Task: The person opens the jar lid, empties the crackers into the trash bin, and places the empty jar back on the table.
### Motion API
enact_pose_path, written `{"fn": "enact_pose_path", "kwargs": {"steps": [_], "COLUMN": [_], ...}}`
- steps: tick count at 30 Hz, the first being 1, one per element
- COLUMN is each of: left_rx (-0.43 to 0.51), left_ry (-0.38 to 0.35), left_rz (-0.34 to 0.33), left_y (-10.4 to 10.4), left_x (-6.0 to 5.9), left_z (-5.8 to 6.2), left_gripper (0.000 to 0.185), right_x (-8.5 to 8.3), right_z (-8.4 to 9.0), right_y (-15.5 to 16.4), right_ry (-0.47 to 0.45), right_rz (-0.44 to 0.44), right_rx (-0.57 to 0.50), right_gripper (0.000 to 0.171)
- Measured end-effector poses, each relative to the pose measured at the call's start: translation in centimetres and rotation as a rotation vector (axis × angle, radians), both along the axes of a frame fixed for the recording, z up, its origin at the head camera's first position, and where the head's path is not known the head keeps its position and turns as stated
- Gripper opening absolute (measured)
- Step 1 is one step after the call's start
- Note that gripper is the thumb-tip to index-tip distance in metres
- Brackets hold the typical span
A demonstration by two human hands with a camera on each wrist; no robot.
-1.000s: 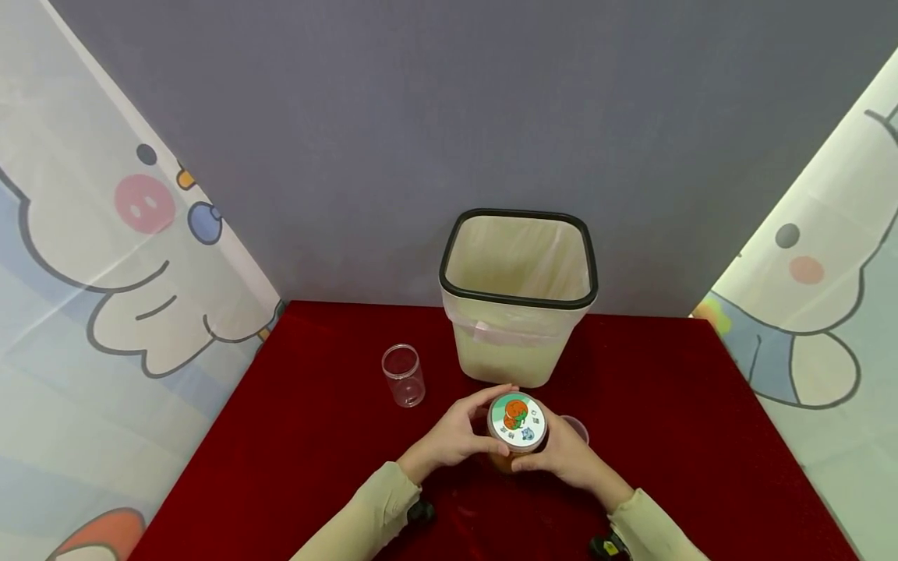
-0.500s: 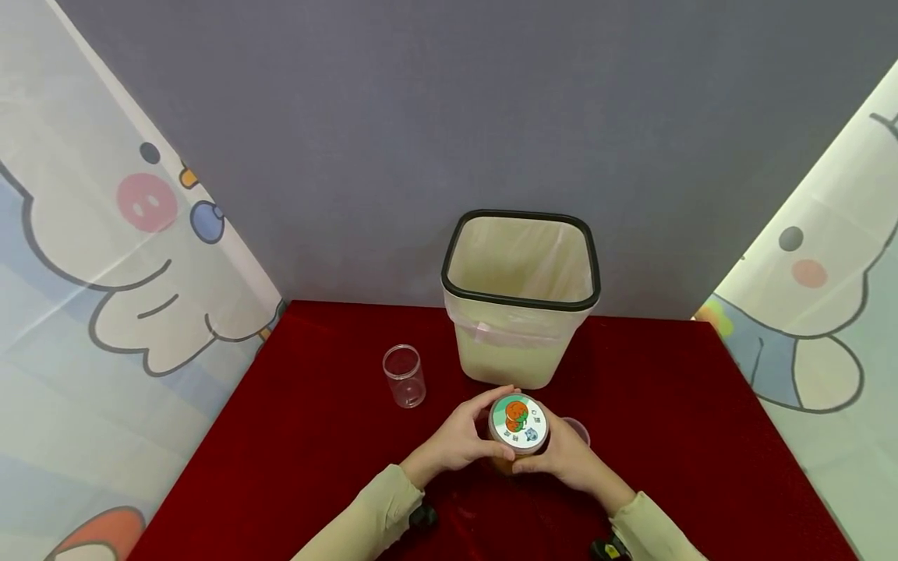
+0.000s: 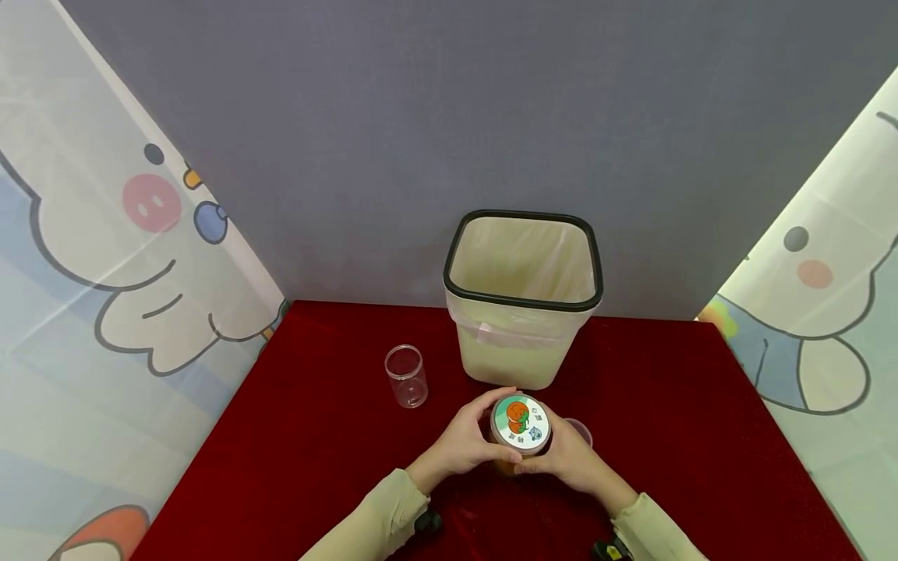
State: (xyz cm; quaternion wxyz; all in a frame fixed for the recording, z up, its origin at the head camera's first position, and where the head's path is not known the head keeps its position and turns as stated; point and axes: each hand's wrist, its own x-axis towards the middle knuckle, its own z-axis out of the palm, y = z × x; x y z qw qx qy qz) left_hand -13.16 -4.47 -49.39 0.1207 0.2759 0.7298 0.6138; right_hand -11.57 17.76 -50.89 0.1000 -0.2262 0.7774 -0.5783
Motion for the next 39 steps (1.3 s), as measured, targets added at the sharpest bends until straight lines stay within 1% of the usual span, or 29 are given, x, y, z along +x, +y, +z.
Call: {"fn": "enact_pose_path", "kwargs": {"steps": [6, 8, 12, 16, 19, 24, 26, 28, 31, 36, 39], "left_rx": [0.014, 0.022, 0.069, 0.09, 0.078, 0.086, 0.092, 0.092, 0.095, 0.093, 0.096], "left_ry": [0.001, 0.022, 0.03, 0.023, 0.046, 0.063, 0.049, 0.041, 0.009, -0.026, -0.038], "left_rz": [-0.015, -0.025, -0.069, -0.111, -0.116, -0.127, -0.134, -0.135, -0.131, -0.107, -0.106], "left_y": [0.5, 0.7, 1.0, 0.9, 0.7, 0.3, 0.3, 0.3, 0.2, -0.1, -0.2], "left_x": [0.1, 0.1, 0.0, -0.3, -0.4, -0.6, -0.6, -0.6, -0.6, -0.5, -0.5], "left_z": [0.0, 0.0, -0.2, -0.4, -0.5, -0.7, -0.6, -0.6, -0.5, -0.4, -0.4], "left_gripper": [0.091, 0.093, 0.096, 0.095, 0.092, 0.087, 0.086, 0.085, 0.085, 0.086, 0.087], "right_x": [0.0, -0.1, -0.1, 0.0, 0.0, 0.0, 0.1, 0.1, 0.1, -0.1, -0.3], "right_z": [-0.2, -0.3, -0.5, -0.5, -0.5, -0.4, -0.4, -0.3, -0.2, -0.3, -0.3], "right_y": [0.2, 0.2, 0.2, 0.4, 0.5, 0.5, 0.4, 0.4, 0.3, 0.2, 0.1], "right_ry": [0.004, 0.013, 0.019, 0.024, 0.031, -0.003, -0.019, -0.018, -0.015, 0.0, 0.016], "right_rz": [0.022, 0.029, 0.035, 0.025, 0.017, 0.037, 0.043, 0.041, 0.033, 0.037, 0.043], "right_rx": [-0.029, -0.031, -0.035, -0.032, -0.021, -0.028, -0.031, -0.025, -0.023, -0.03, -0.036], "right_gripper": [0.094, 0.094, 0.095, 0.095, 0.095, 0.095, 0.095, 0.095, 0.096, 0.095, 0.095]}}
